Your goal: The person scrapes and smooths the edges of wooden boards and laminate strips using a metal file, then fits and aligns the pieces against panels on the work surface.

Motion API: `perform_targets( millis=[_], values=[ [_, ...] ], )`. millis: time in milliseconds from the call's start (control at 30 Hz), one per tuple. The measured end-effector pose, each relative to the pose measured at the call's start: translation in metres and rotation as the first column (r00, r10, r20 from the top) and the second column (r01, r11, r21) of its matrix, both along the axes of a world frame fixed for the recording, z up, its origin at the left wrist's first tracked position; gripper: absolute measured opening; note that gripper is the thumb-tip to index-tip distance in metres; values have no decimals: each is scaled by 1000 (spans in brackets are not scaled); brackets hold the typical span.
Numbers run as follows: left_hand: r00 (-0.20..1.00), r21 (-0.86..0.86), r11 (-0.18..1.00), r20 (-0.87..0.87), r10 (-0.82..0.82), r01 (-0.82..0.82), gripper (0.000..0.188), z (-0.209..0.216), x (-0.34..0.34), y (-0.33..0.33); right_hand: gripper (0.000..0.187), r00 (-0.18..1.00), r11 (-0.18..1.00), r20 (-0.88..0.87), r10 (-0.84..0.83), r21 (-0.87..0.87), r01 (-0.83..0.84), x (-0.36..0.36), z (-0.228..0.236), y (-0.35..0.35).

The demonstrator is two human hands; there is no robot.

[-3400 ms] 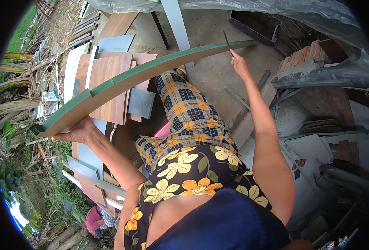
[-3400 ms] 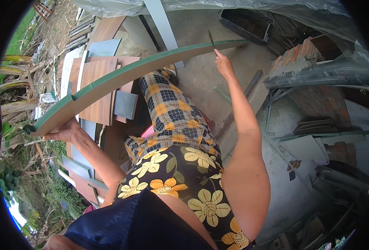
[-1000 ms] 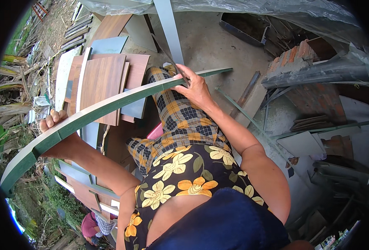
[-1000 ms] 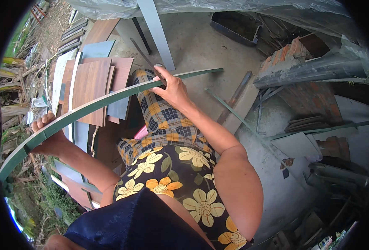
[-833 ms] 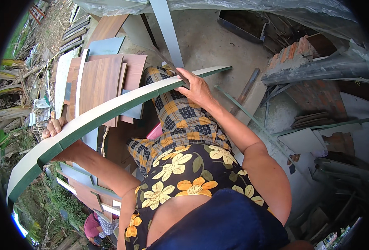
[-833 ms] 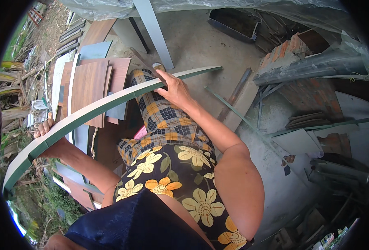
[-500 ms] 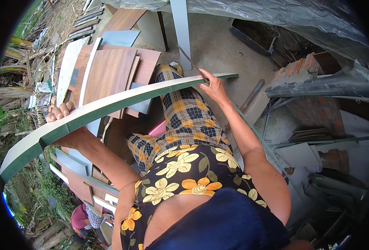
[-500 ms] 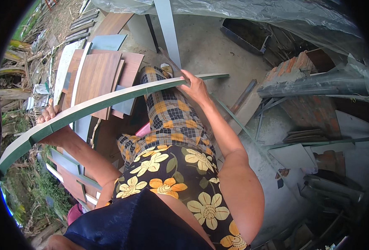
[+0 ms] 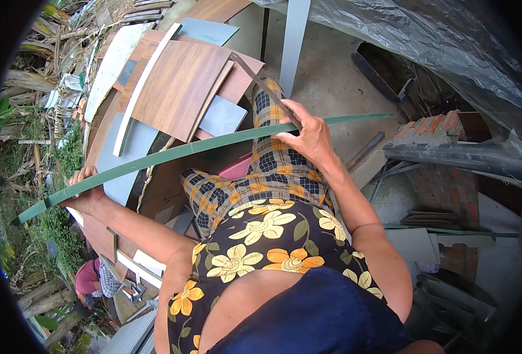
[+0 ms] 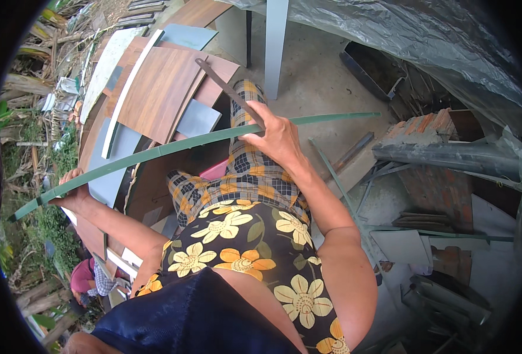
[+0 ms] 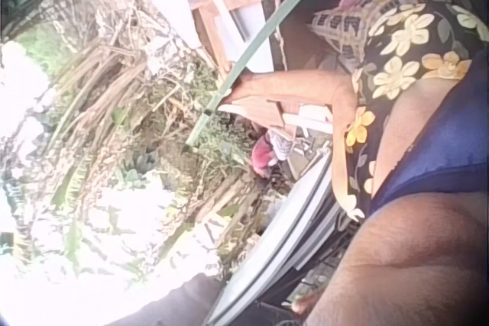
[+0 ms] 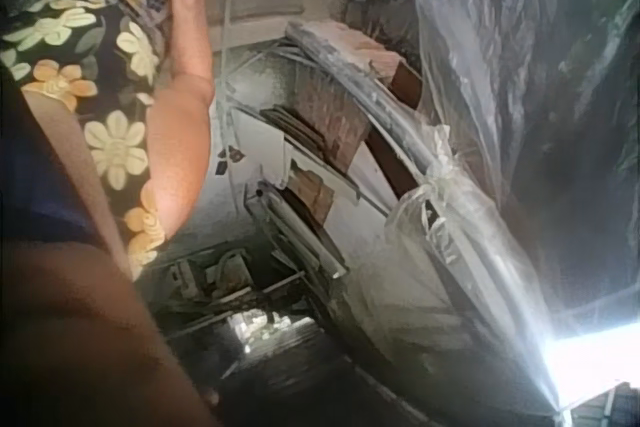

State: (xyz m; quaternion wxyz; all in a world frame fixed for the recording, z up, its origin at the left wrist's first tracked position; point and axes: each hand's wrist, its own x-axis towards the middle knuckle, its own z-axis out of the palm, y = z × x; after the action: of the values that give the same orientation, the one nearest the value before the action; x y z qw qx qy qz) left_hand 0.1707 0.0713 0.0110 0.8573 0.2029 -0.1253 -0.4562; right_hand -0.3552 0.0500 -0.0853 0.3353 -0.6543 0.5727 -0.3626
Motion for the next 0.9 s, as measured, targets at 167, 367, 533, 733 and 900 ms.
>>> perform_targets(
  millis=[167, 367, 533, 733, 900],
  values=[
    [995, 104, 990, 49, 87, -92, 70, -50, 36, 57, 70, 990, 993, -81, 112, -23, -114, 19, 3, 5],
    [996, 204, 977, -35, 79, -70, 70, -130, 53, 74, 68, 976, 988, -162, 144, -31, -151, 30, 0, -7],
    [873, 547, 734, -10, 487, -403, 73, -156, 34, 57, 69, 950, 985, -275, 146, -47, -165, 36, -6, -12],
    [847, 643, 607, 129, 515, -467, 65, -155, 8, 40, 70, 939, 989, -317, 136, -20, -150, 43, -7, -16],
    [862, 468, 724, 296, 411, -506, 72, -145, -4, 32, 71, 947, 988, -302, 112, -72, -140, 44, -7, -16]
  ],
)
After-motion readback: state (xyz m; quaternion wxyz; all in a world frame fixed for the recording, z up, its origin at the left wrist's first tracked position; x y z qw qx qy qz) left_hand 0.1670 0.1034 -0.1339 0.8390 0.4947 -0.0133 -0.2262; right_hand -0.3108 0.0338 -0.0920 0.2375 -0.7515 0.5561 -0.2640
